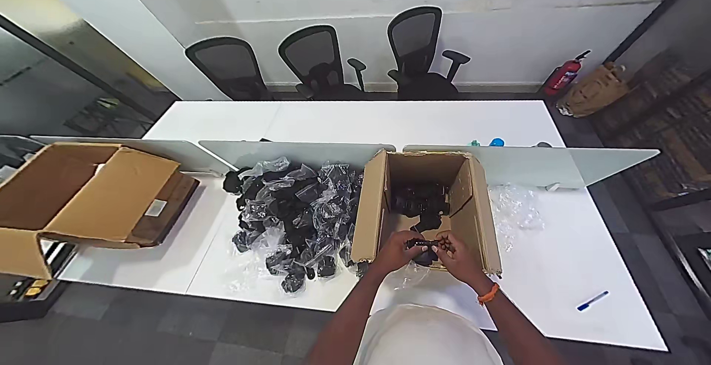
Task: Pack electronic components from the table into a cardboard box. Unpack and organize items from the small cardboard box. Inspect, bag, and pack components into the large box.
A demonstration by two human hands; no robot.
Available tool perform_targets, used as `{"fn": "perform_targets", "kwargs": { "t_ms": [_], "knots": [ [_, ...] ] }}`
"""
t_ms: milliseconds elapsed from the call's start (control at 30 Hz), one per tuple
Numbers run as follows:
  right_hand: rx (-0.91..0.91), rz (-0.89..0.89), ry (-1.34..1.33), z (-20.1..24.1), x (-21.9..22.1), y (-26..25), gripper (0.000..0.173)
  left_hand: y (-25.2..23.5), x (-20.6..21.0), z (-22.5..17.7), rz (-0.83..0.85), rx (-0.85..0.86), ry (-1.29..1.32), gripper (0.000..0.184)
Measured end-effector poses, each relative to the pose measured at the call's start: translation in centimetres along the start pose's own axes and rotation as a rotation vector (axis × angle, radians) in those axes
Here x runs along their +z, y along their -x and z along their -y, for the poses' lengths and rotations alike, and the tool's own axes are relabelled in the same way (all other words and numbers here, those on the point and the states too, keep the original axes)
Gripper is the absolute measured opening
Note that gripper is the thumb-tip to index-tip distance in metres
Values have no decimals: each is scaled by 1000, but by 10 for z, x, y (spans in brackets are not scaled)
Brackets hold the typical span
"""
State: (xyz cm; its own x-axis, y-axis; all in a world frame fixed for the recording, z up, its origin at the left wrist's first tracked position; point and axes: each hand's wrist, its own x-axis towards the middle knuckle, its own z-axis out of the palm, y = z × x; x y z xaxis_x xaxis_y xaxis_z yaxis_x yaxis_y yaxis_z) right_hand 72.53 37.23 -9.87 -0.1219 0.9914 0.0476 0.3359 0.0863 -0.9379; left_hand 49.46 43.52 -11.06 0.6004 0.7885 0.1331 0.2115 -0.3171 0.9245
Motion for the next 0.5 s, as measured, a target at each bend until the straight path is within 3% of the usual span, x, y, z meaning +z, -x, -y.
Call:
{"fn": "perform_targets", "kwargs": {
  "t_ms": [133,400,500],
  "knots": [
    [40,3,45,0,0,-3,21,0,-1,-1,-2,0,3,23],
    [82,39,124,1,-1,-10,38,0,1,1,-8,17,6,23],
    [94,-2,69,4,-1,-7,31,0,1,2,-6,20,9,23]
  ]
}}
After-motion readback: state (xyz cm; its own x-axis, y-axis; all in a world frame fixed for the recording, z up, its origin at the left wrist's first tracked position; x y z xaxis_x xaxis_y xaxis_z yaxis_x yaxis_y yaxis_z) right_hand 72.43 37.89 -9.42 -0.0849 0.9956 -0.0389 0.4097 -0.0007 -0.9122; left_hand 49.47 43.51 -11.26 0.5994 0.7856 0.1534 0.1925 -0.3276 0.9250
